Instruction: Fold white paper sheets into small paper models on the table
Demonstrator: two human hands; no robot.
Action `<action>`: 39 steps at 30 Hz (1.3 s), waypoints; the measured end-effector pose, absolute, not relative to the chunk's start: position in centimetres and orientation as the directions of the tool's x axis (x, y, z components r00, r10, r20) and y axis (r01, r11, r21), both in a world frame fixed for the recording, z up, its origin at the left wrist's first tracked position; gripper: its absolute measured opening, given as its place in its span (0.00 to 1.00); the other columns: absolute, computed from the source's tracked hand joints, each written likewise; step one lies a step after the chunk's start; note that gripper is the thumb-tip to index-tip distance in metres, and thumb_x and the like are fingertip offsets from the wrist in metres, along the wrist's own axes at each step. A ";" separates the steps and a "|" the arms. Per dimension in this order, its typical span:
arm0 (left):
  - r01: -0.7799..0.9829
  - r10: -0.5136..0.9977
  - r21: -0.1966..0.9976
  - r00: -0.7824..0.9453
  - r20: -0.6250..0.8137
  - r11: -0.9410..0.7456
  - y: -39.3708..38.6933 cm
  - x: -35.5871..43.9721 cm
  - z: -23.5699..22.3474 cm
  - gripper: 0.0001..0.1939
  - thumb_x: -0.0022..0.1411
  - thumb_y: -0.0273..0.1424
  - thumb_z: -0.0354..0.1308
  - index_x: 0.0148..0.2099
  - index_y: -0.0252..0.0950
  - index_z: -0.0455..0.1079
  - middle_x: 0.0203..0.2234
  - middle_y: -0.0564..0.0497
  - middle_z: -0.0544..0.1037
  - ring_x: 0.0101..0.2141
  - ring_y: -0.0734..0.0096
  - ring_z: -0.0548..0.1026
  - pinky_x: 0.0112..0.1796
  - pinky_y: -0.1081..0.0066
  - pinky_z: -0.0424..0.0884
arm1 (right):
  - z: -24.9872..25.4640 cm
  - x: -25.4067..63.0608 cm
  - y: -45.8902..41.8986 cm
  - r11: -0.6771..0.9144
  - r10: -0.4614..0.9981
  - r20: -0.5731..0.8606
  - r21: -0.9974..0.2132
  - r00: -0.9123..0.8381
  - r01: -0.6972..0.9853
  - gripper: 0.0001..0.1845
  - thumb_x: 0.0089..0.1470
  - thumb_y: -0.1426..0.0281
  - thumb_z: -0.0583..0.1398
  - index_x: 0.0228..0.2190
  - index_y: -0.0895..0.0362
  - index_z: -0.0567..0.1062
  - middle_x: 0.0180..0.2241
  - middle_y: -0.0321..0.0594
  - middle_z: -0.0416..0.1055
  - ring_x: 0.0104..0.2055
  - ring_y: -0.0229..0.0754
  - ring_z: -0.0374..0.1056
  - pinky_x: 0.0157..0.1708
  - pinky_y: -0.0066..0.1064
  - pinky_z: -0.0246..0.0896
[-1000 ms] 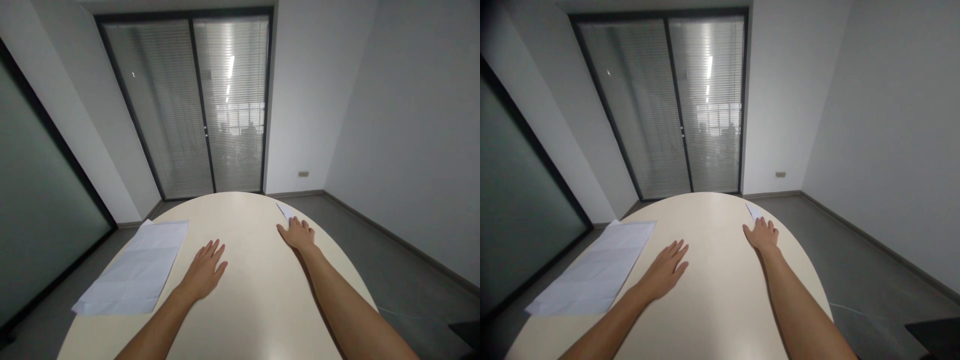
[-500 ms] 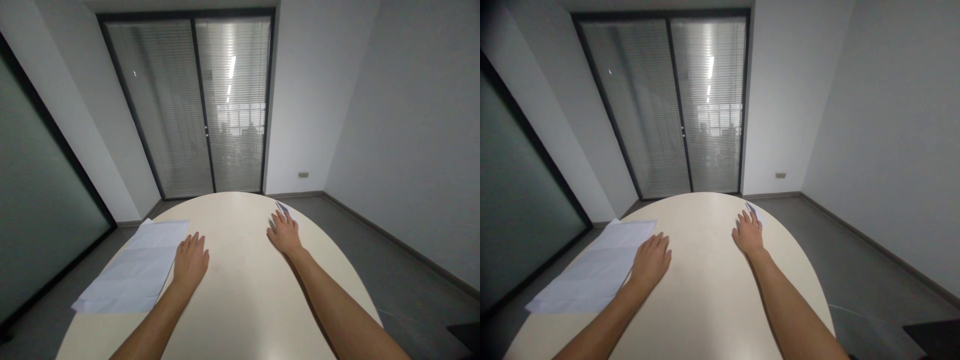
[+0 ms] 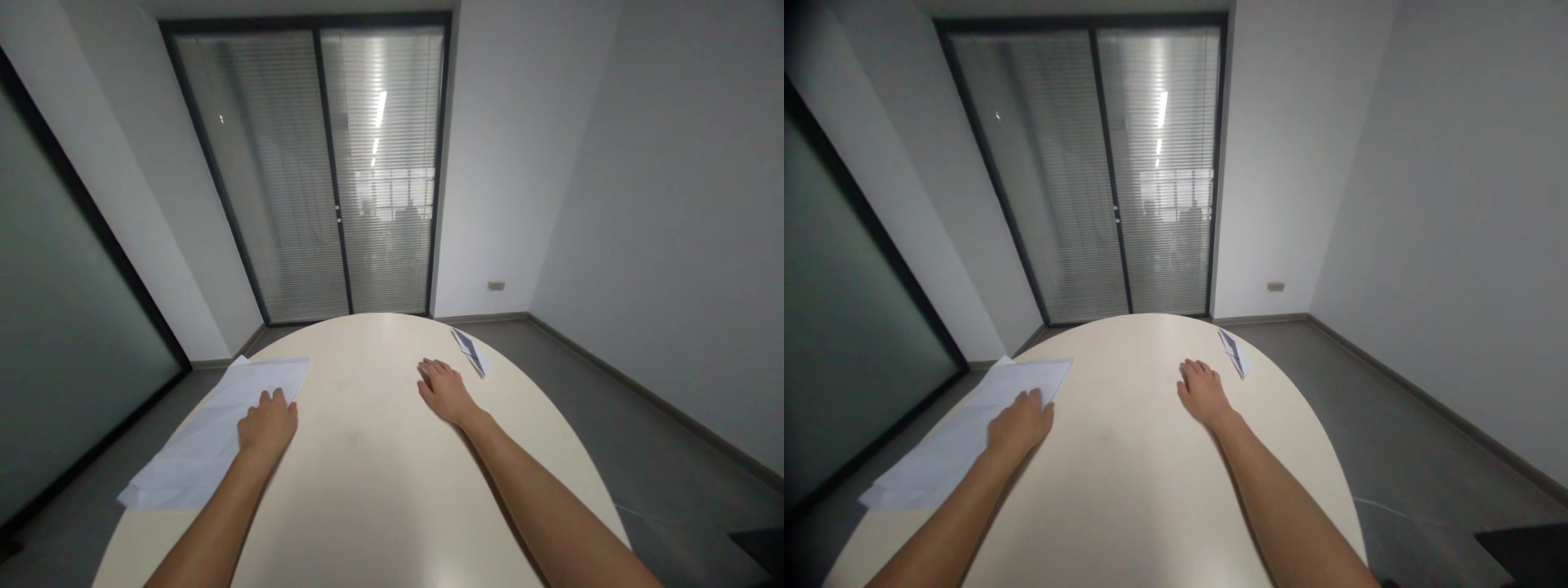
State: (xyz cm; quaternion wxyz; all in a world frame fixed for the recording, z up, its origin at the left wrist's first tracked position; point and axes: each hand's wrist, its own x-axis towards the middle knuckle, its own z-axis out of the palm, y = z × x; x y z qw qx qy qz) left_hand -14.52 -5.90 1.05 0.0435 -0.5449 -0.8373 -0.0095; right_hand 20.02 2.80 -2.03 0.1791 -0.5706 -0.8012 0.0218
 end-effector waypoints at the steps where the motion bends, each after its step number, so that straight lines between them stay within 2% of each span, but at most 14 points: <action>1: 0.917 0.915 -0.024 -0.397 0.075 0.399 -5.9 -14.7 1.1 0.24 0.70 0.37 0.40 0.56 0.27 0.67 0.51 0.31 0.74 0.47 0.42 0.77 0.41 0.54 0.71 | -2.1 20.1 2.9 0.365 0.917 0.261 -0.245 -0.301 0.898 0.25 0.64 0.65 0.51 0.60 0.58 0.67 0.64 0.47 0.62 0.65 0.51 0.55 0.63 0.43 0.49; 5: 0.915 0.912 -0.012 -0.402 0.078 0.404 -5.8 -15.0 1.1 0.24 0.70 0.37 0.39 0.53 0.28 0.70 0.45 0.32 0.79 0.45 0.43 0.79 0.40 0.55 0.71 | -2.3 20.1 3.2 0.410 0.899 0.271 -0.255 -0.342 0.876 0.22 0.64 0.67 0.51 0.55 0.58 0.72 0.59 0.48 0.68 0.62 0.47 0.61 0.62 0.38 0.51; 11: 0.913 0.909 -0.010 -0.406 0.101 0.408 -5.7 -15.1 1.6 0.26 0.71 0.32 0.35 0.45 0.29 0.76 0.41 0.33 0.81 0.44 0.43 0.80 0.40 0.55 0.72 | -2.4 20.2 3.3 0.453 0.872 0.313 -0.224 -0.376 0.863 0.20 0.65 0.67 0.51 0.53 0.59 0.73 0.57 0.46 0.71 0.60 0.46 0.63 0.61 0.35 0.53; 15: 0.924 0.917 -0.056 -0.365 0.160 0.378 -6.3 -14.3 3.1 0.23 0.70 0.25 0.37 0.46 0.30 0.75 0.39 0.34 0.81 0.42 0.46 0.81 0.38 0.57 0.73 | -2.5 20.2 3.3 0.463 0.864 0.328 -0.217 -0.383 0.859 0.20 0.65 0.67 0.51 0.53 0.60 0.74 0.57 0.48 0.71 0.60 0.46 0.62 0.61 0.35 0.53; 18: 0.945 0.922 -0.096 -0.276 0.271 0.311 -6.9 -12.9 3.8 0.23 0.71 0.23 0.35 0.49 0.28 0.73 0.41 0.33 0.80 0.41 0.50 0.81 0.37 0.59 0.74 | -2.3 20.1 3.2 0.474 0.858 0.330 -0.218 -0.393 0.853 0.20 0.65 0.67 0.50 0.52 0.60 0.74 0.55 0.48 0.72 0.59 0.46 0.63 0.60 0.35 0.53; 20: 0.965 0.929 -0.105 -0.196 0.314 0.239 -7.2 -11.6 3.8 0.23 0.72 0.23 0.35 0.51 0.28 0.73 0.48 0.32 0.78 0.43 0.53 0.80 0.38 0.61 0.75 | -2.0 19.9 3.1 0.472 0.861 0.325 -0.220 -0.392 0.854 0.20 0.65 0.68 0.51 0.52 0.59 0.74 0.55 0.47 0.72 0.59 0.46 0.64 0.59 0.34 0.54; 23: 0.991 0.947 -0.106 -0.039 0.318 0.076 -7.5 -9.2 2.8 0.22 0.72 0.24 0.38 0.55 0.30 0.72 0.57 0.34 0.73 0.55 0.54 0.74 0.44 0.62 0.75 | -1.6 19.7 2.8 0.461 0.869 0.310 -0.222 -0.386 0.859 0.19 0.65 0.68 0.51 0.52 0.58 0.73 0.55 0.47 0.71 0.58 0.46 0.64 0.59 0.34 0.54; 28: 0.979 0.954 -0.027 0.204 0.222 -0.203 -8.1 -5.2 0.7 0.22 0.73 0.25 0.40 0.57 0.29 0.72 0.59 0.34 0.71 0.59 0.50 0.71 0.50 0.57 0.75 | -1.6 19.4 2.7 0.401 0.901 0.299 -0.294 -0.315 0.868 0.21 0.64 0.68 0.52 0.55 0.60 0.71 0.54 0.49 0.72 0.56 0.46 0.66 0.57 0.33 0.55; 31: 0.926 0.917 0.018 0.370 0.150 -0.377 -8.5 -3.8 0.1 0.20 0.72 0.24 0.42 0.56 0.29 0.73 0.57 0.35 0.73 0.58 0.52 0.71 0.52 0.57 0.74 | -1.4 19.4 2.9 0.353 0.907 0.359 -0.358 -0.222 0.864 0.24 0.63 0.70 0.50 0.58 0.63 0.67 0.57 0.51 0.70 0.58 0.46 0.65 0.59 0.34 0.54; 36: 0.822 0.827 0.106 0.547 0.129 -0.560 -9.1 -3.7 0.2 0.19 0.72 0.29 0.44 0.58 0.34 0.70 0.61 0.42 0.71 0.61 0.58 0.68 0.57 0.57 0.70 | 0.1 19.2 2.5 0.426 0.829 0.532 -0.402 -0.172 0.811 0.24 0.60 0.76 0.47 0.54 0.59 0.70 0.58 0.46 0.69 0.61 0.44 0.61 0.62 0.35 0.50; 39: 0.745 0.767 0.182 0.624 0.149 -0.642 -9.8 -3.7 0.8 0.20 0.72 0.32 0.46 0.61 0.36 0.68 0.63 0.45 0.69 0.63 0.58 0.66 0.60 0.57 0.67 | 1.1 18.0 1.3 0.471 0.821 0.522 -0.394 -0.230 0.789 0.22 0.64 0.71 0.47 0.53 0.57 0.72 0.58 0.45 0.69 0.61 0.44 0.61 0.63 0.36 0.50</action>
